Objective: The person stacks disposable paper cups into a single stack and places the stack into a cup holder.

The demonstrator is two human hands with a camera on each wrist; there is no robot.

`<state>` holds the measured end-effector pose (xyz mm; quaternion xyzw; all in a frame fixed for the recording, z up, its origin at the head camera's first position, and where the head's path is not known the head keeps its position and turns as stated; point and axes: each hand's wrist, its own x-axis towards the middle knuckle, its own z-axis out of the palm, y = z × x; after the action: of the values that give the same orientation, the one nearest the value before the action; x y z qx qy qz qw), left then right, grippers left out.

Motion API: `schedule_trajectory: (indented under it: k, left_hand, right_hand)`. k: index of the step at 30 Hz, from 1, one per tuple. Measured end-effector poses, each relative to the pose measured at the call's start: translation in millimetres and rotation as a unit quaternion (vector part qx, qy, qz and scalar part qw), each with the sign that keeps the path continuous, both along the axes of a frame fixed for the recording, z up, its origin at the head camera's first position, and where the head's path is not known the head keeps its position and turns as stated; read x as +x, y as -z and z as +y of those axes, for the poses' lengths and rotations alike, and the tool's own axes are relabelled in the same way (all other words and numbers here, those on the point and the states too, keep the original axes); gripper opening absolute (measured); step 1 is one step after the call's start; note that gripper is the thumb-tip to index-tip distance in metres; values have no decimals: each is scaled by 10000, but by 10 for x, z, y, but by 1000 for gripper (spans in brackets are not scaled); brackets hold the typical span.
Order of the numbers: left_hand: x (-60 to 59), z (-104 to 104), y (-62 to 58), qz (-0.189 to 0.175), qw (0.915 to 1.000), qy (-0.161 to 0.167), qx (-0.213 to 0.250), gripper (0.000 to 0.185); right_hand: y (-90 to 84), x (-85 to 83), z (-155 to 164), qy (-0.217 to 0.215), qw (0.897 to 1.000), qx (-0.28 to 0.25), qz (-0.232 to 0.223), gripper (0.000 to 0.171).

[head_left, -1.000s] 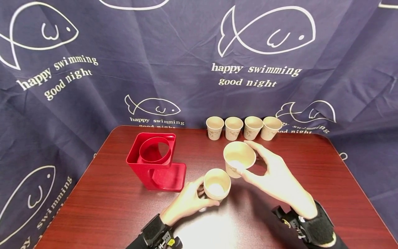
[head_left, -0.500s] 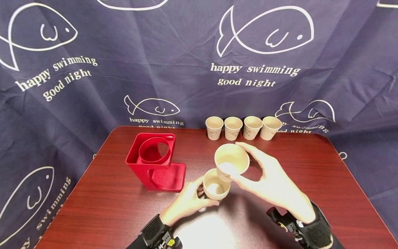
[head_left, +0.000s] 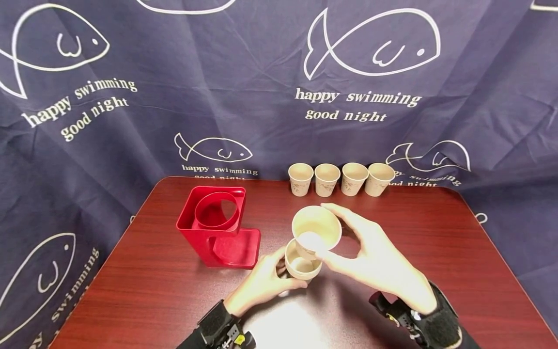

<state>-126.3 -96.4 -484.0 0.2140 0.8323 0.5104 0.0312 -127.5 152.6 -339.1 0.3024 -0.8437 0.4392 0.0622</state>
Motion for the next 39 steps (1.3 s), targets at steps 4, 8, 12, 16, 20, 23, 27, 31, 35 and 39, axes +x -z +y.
schedule_trajectory:
  k: [4,8,12,16,20,23,27,31,35,39]
  left_hand:
    - [-10,-6,-5,-64,10000,41,39,66]
    - [-27,-11,-27,-77,9999,92,34,66]
    - [-40,-15,-46,-66,9999,121,21,61]
    - [-53,-15,-52,-132,9996,182,146,58]
    - [-64,-15,-52,-203,9990,252,312,57]
    - [-70,-16,-51,-306,9981,313,435,57]
    - [-76,-18,-48,-341,9976,370,478,57]
    - [-83,-26,-51,-319,9982,330,390,58]
    - [-87,-38,-60,-314,9987,281,292,59]
    - [-91,-46,-62,-255,9992,245,191,60]
  right_hand:
    - [-2,-1,-35,-59,10000,-39,-28,77]
    - [2,3,-73,-201,9996,-81,-164,76]
    - [25,2,-115,-417,9982,-128,-407,72]
    - [55,1,-150,-480,9973,-144,-536,68]
    - [94,0,-177,-431,9974,-147,-551,66]
    - [118,-2,-196,-345,9975,-122,-597,66]
    - [138,-8,-213,-287,9974,-120,-657,65]
    - [150,-28,-218,-354,9976,-165,-570,64]
    - [153,-52,-217,-414,9977,-154,-508,64]
    - [150,-62,-207,-350,9978,-100,-562,67]
